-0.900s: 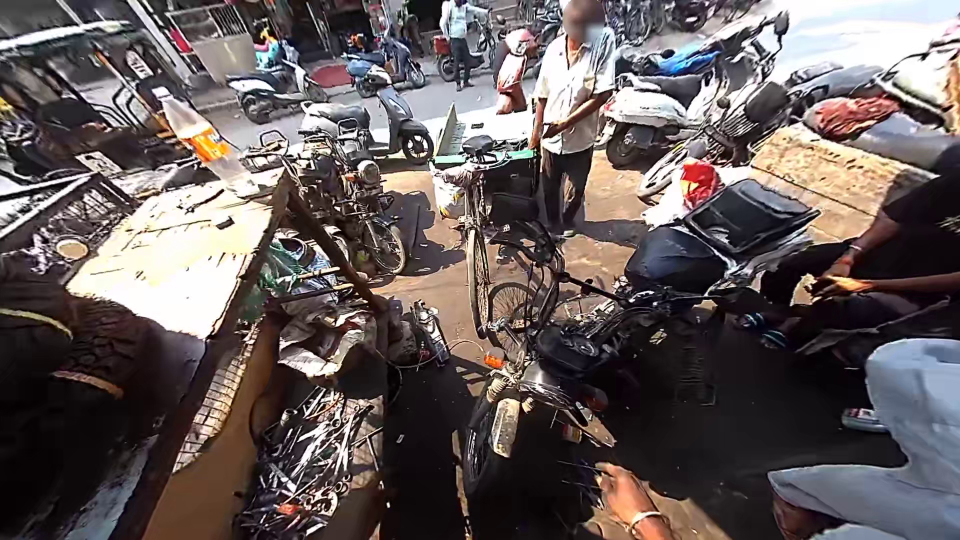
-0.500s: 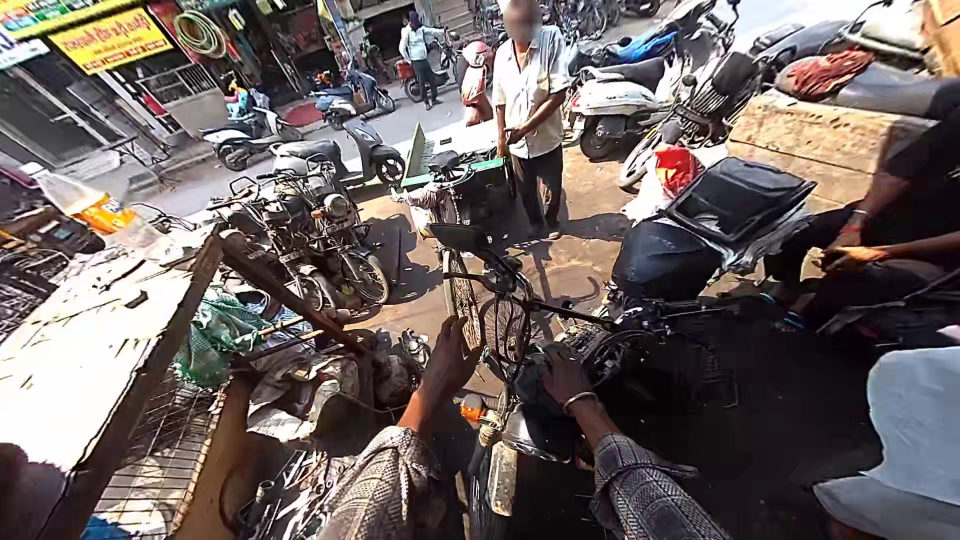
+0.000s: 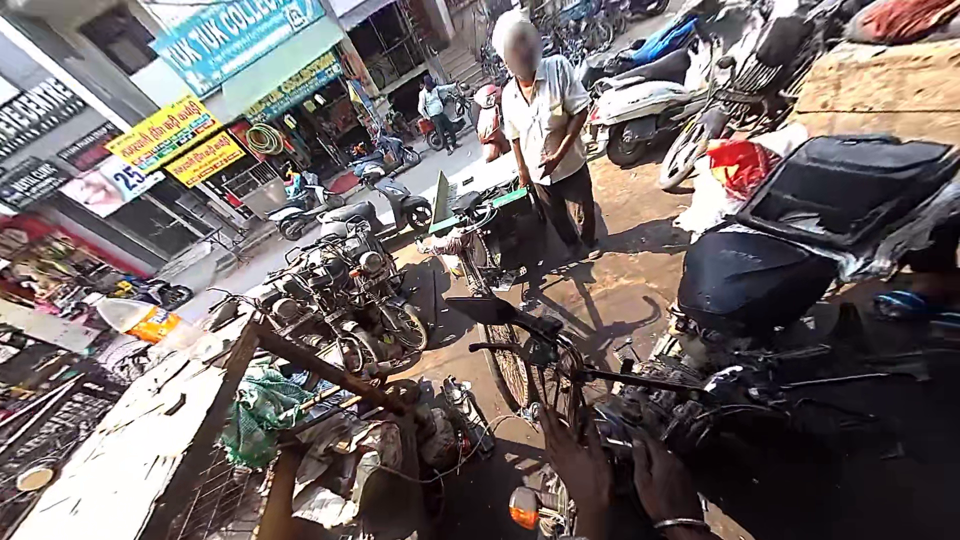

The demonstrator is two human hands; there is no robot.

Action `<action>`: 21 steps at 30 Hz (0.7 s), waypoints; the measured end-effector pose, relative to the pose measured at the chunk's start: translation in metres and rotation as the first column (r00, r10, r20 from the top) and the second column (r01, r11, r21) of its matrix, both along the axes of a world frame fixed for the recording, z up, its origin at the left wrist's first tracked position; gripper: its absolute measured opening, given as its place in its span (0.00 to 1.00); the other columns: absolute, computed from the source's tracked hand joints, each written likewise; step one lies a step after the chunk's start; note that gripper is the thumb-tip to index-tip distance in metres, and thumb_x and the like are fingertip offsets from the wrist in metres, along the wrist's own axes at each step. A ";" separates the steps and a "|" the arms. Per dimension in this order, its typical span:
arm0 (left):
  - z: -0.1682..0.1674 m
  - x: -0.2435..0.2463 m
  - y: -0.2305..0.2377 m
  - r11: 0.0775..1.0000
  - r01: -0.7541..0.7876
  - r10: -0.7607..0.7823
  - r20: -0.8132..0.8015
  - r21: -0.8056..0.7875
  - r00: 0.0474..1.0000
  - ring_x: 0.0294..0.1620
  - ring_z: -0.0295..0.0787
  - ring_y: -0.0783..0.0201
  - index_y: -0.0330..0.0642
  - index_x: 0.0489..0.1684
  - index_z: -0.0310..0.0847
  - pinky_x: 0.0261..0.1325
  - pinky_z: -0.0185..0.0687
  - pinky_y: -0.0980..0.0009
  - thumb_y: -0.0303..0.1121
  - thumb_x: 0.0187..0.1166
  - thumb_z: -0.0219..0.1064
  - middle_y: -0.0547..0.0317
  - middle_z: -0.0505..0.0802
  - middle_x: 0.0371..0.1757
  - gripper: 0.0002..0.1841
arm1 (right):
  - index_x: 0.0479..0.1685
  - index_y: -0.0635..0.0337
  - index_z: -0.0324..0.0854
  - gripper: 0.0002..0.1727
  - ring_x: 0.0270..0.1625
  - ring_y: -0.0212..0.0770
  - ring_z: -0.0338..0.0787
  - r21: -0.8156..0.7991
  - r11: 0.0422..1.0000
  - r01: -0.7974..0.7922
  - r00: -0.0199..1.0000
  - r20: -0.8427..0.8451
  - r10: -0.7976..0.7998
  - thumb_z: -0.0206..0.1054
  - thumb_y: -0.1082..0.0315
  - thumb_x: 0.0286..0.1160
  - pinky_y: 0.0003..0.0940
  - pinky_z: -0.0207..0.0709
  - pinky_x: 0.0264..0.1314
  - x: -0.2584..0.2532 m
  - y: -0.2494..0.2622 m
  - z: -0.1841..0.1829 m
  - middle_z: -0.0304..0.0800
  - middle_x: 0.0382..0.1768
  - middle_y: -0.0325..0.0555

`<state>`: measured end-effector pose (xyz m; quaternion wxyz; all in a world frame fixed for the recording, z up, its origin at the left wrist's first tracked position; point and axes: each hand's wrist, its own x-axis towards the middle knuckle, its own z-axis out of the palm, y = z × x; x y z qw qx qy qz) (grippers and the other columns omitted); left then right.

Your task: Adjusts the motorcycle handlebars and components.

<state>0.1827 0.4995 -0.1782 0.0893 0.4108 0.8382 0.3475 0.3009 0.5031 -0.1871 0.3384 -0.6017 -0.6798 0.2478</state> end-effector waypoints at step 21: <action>0.018 0.006 0.007 0.913 0.077 -0.119 -0.080 -0.401 0.990 0.77 0.79 0.42 0.55 0.95 0.55 0.62 0.86 0.50 0.35 0.80 0.63 0.43 0.61 0.93 0.38 | 0.57 0.55 0.93 0.27 0.62 0.47 0.95 -0.036 0.999 -0.008 0.999 0.032 0.009 0.58 0.45 0.77 0.52 0.86 0.67 0.002 -0.002 -0.011 0.96 0.58 0.46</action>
